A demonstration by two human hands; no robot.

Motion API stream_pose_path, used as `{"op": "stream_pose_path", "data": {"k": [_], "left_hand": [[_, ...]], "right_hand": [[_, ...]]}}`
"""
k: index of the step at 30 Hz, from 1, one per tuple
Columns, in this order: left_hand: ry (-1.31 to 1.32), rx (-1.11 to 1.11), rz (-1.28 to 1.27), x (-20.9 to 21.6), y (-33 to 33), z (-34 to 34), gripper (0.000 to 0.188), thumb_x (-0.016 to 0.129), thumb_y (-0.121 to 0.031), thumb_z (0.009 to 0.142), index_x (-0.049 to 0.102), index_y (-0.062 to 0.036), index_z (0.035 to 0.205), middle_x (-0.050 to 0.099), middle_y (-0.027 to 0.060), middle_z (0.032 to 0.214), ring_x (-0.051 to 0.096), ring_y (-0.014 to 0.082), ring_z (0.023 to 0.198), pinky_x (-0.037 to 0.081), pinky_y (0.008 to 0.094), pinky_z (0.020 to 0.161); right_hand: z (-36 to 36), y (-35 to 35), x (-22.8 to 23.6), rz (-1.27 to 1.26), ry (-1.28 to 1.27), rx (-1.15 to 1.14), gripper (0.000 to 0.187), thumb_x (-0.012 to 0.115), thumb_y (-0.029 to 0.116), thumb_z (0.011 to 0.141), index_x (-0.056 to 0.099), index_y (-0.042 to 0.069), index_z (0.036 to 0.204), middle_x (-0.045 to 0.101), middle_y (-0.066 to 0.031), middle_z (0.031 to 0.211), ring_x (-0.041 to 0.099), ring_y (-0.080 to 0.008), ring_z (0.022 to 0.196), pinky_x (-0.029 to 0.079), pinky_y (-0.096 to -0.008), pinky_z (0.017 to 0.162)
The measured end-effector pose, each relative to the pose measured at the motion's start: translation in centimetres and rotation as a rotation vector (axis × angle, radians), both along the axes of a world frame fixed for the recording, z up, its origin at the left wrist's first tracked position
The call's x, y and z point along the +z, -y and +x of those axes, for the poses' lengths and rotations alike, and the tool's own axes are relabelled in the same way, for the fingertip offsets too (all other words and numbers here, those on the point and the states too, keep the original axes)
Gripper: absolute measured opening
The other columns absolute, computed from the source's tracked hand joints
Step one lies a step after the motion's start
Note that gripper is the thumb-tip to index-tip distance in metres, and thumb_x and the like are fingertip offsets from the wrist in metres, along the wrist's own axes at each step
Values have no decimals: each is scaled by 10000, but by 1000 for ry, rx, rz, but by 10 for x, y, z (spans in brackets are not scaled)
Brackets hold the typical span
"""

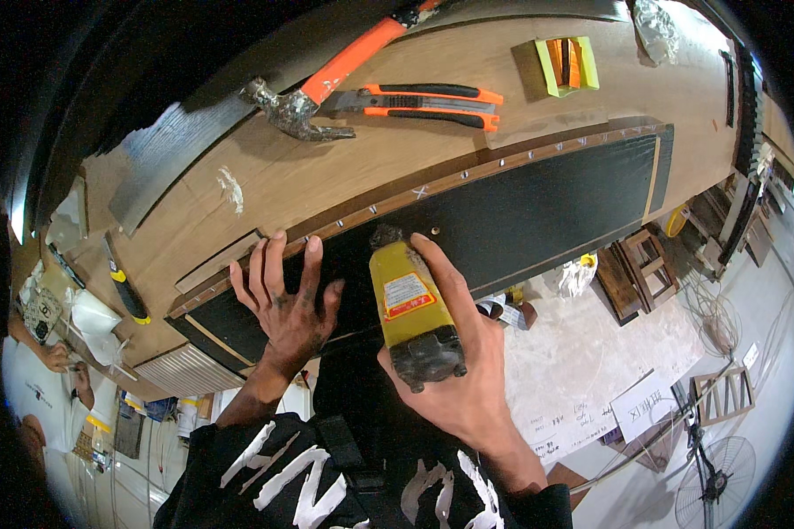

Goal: The person assembles wooden panels by attaching thin wooden strips to the edges. They use a hammer to tap the strips into place and a pneumatic nail gun to secure them. The person works on multiple panels, stacking them as they finish.

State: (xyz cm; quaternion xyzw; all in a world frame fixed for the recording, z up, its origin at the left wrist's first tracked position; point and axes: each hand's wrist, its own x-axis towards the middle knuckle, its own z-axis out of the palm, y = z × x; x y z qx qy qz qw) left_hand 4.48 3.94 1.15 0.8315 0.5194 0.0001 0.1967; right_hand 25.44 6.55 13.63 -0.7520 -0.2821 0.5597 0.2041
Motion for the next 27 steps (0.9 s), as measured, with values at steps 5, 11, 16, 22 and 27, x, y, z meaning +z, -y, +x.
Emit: {"op": "stream_pose_path", "data": {"k": [5,11,16,22,27], "left_hand": [[18,2,0,0,-1,-1,646,679,-420,927,473,-263,1519,352,167,1515,348,379,1406,122,636,1147],[20,0,8,1,-2,0,666,700,-424,915,473,-260,1519,359,169,1506,364,371,1398,126,633,1148],[10,12,16,1,0,0,665,709,-430,911,481,-261,1512,375,163,1497,384,363,1387,128,631,1150],[54,17,-1,-1,-1,-1,723,768,-418,868,478,-267,1512,363,148,1510,367,352,1403,109,625,1156],[74,9,5,-1,-2,-2,729,758,-416,872,468,-253,1520,361,150,1514,350,348,1410,102,621,1160]], "right_hand": [[-1,3,-2,5,6,11,775,651,28,735,451,10,1484,650,-199,1258,710,-214,1020,576,-382,937],[-6,1,1,6,54,21,784,666,32,720,462,7,1477,649,-198,1259,711,-209,995,578,-380,927],[-3,2,-2,39,63,77,851,769,41,715,426,14,1493,634,-223,1333,687,-286,1148,561,-398,970],[-13,-3,4,-42,11,10,765,673,23,740,460,-3,1474,613,-192,1324,689,-201,1025,554,-379,963],[-26,-3,5,-27,3,86,761,686,29,745,461,-10,1470,607,-198,1345,675,-207,1080,532,-382,997]]}}
